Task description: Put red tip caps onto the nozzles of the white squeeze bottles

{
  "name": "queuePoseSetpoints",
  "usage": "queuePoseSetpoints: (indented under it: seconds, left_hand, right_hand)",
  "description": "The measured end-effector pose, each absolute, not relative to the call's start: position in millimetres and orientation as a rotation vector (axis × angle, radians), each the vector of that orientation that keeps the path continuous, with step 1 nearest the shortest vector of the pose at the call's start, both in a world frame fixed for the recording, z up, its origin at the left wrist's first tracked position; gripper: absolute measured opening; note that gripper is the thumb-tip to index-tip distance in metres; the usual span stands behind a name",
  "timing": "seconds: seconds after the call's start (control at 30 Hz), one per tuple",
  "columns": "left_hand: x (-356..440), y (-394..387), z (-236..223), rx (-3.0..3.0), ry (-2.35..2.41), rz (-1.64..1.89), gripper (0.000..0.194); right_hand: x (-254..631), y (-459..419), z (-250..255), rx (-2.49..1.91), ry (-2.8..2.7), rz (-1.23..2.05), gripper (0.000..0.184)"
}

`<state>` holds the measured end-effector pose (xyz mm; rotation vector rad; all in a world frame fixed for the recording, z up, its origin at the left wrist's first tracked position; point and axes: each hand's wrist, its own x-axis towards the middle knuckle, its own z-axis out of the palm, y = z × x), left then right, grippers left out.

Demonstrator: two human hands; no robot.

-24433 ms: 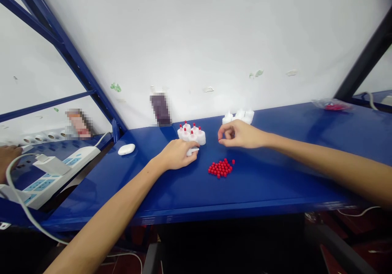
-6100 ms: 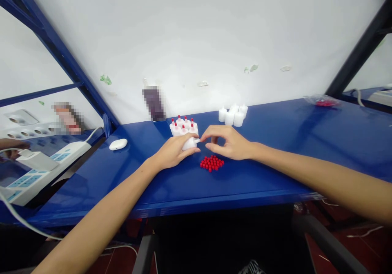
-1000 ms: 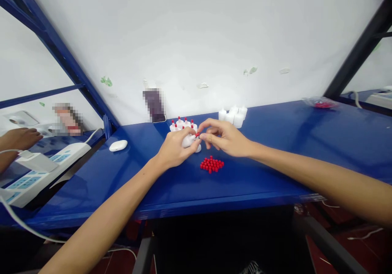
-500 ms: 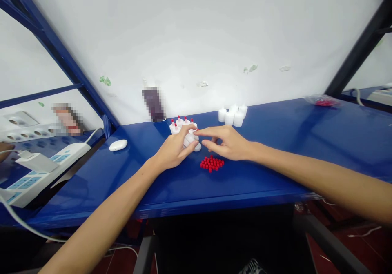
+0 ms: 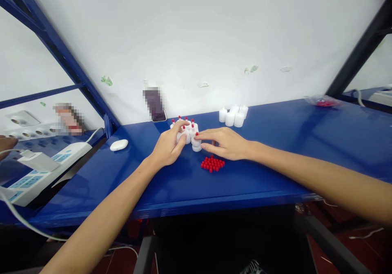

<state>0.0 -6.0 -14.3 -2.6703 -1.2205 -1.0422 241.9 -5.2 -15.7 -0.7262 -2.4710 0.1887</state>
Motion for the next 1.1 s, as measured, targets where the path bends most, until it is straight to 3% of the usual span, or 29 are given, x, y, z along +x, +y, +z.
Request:
queuePoseSetpoints:
  seconds: [0.23, 0.33, 0.47, 0.8, 1.1]
  left_hand:
    - [0.7, -8.8, -12.5, -2.872, -1.087, -0.794, 0.028]
    - [1.7, -11.3, -11.3, -2.927, -1.052, -0.738, 0.026]
    - [2.6, -12.9, -10.8, -2.948, -1.026, -0.71, 0.026]
    - [2.0, -13.1, -12.1, -3.001, -1.007, -0.69, 0.025]
    - [9.5, -17.9, -14.2, -2.971, -1.059, -0.75, 0.032]
  right_hand:
    - [251.3, -1.6, -8.7, -0.692, -2.433, 0.229, 0.03]
    - [259.4, -0.5, -3.7, -0.72, -2.519, 0.426, 0.02]
    - [266.1, -1.1, -0.6, -0.677, -2.673, 0.656, 0.02]
    - [263.2, 1.5, -2.0, -0.713, -2.742, 0.612, 0.019]
    - [241.5, -12.6, -9.2, -0.671, -2.15, 0.677, 0.014]
